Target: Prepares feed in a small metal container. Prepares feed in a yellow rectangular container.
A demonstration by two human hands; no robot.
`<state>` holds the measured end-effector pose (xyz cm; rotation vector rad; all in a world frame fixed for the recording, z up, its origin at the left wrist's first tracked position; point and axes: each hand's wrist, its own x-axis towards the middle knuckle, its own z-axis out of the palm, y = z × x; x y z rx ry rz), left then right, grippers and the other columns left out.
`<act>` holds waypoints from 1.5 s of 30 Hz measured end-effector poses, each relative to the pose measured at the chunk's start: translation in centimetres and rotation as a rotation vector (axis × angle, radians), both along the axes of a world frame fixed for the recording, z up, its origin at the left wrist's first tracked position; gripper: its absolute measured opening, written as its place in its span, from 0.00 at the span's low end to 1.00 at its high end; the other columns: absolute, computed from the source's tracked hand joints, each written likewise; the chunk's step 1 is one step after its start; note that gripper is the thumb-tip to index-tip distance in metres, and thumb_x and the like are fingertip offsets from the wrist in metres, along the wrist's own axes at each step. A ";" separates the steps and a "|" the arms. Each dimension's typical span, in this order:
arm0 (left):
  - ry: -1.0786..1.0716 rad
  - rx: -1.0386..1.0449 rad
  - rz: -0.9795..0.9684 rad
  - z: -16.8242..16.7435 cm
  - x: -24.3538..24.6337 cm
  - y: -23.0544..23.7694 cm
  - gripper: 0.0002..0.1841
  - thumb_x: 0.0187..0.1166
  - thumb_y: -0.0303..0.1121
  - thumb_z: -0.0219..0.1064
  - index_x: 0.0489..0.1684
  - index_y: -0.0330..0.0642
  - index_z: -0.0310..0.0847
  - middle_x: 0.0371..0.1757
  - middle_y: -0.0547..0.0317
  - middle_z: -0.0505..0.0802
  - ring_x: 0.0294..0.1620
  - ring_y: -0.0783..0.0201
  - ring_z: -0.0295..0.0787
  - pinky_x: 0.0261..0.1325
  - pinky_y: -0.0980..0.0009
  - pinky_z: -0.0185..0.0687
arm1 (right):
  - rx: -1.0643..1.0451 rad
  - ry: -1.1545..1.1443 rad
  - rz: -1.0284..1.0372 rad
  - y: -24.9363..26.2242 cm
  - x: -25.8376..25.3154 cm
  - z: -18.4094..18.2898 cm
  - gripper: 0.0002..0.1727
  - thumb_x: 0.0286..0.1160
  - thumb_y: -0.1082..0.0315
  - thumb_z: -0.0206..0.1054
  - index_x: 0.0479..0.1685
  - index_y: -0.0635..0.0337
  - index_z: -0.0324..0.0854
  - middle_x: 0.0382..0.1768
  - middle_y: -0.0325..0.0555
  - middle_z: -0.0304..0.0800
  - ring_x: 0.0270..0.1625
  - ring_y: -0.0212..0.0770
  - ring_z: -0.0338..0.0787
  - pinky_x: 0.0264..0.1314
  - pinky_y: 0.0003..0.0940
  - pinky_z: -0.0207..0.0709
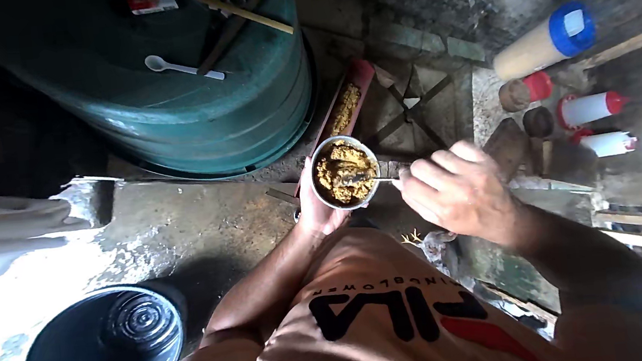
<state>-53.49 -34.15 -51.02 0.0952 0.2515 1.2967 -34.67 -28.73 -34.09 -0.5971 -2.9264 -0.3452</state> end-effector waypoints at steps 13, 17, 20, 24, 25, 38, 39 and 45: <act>0.146 0.092 0.019 0.0 0.8 -0.1 0.38 0.80 0.74 0.43 0.72 0.57 0.78 0.62 0.53 0.91 0.59 0.55 0.91 0.52 0.50 0.91 | -0.076 0.009 -0.088 1.3 -0.3 -2.8 0.10 0.82 0.65 0.60 0.33 0.56 0.82 0.30 0.48 0.84 0.29 0.50 0.81 0.34 0.45 0.69; 0.054 0.050 -0.041 -0.2 0.6 -0.2 0.43 0.78 0.78 0.37 0.73 0.55 0.78 0.62 0.47 0.91 0.54 0.49 0.93 0.42 0.50 0.92 | -0.063 0.022 -0.089 1.7 1.0 -1.0 0.11 0.83 0.65 0.61 0.35 0.59 0.84 0.32 0.50 0.86 0.31 0.52 0.84 0.36 0.47 0.71; -0.011 0.013 -0.070 -0.1 0.3 -0.1 0.47 0.75 0.80 0.34 0.71 0.54 0.79 0.60 0.43 0.91 0.48 0.46 0.94 0.35 0.51 0.92 | -0.110 0.029 0.020 0.9 2.2 0.0 0.12 0.82 0.64 0.62 0.35 0.59 0.87 0.30 0.48 0.85 0.30 0.49 0.81 0.33 0.44 0.69; 0.000 0.037 -0.084 0.0 0.8 -0.4 0.44 0.77 0.79 0.37 0.72 0.54 0.78 0.62 0.44 0.91 0.53 0.46 0.93 0.42 0.49 0.93 | -0.164 -0.031 0.038 1.8 2.3 -1.3 0.12 0.83 0.64 0.60 0.33 0.57 0.84 0.30 0.47 0.85 0.30 0.50 0.83 0.33 0.45 0.72; -0.001 0.043 -0.083 0.0 0.8 -0.3 0.44 0.78 0.78 0.38 0.73 0.54 0.78 0.62 0.44 0.91 0.53 0.46 0.93 0.42 0.48 0.92 | -0.151 -0.032 0.031 2.2 2.3 -0.9 0.12 0.83 0.64 0.60 0.33 0.57 0.84 0.30 0.47 0.85 0.30 0.50 0.83 0.34 0.46 0.71; 0.050 0.115 -0.044 -0.3 1.6 -0.6 0.38 0.81 0.74 0.43 0.74 0.57 0.77 0.63 0.51 0.90 0.57 0.51 0.92 0.48 0.48 0.92 | -0.079 0.038 0.033 0.6 2.1 -1.7 0.10 0.82 0.65 0.62 0.34 0.58 0.85 0.30 0.48 0.85 0.29 0.49 0.81 0.33 0.43 0.69; 0.045 0.113 -0.050 -0.3 1.8 -0.6 0.38 0.81 0.74 0.44 0.73 0.57 0.78 0.62 0.51 0.91 0.58 0.51 0.92 0.49 0.48 0.92 | -0.048 0.042 0.010 0.7 2.4 -1.2 0.10 0.83 0.65 0.62 0.35 0.58 0.85 0.30 0.48 0.85 0.28 0.49 0.81 0.33 0.44 0.69; 0.033 0.106 -0.047 -1.3 3.1 1.1 0.40 0.84 0.72 0.37 0.82 0.54 0.69 0.73 0.41 0.84 0.68 0.37 0.85 0.55 0.30 0.85 | -0.174 -0.003 -0.177 2.3 3.3 -4.1 0.15 0.85 0.59 0.60 0.31 0.57 0.83 0.29 0.48 0.84 0.27 0.49 0.84 0.35 0.46 0.75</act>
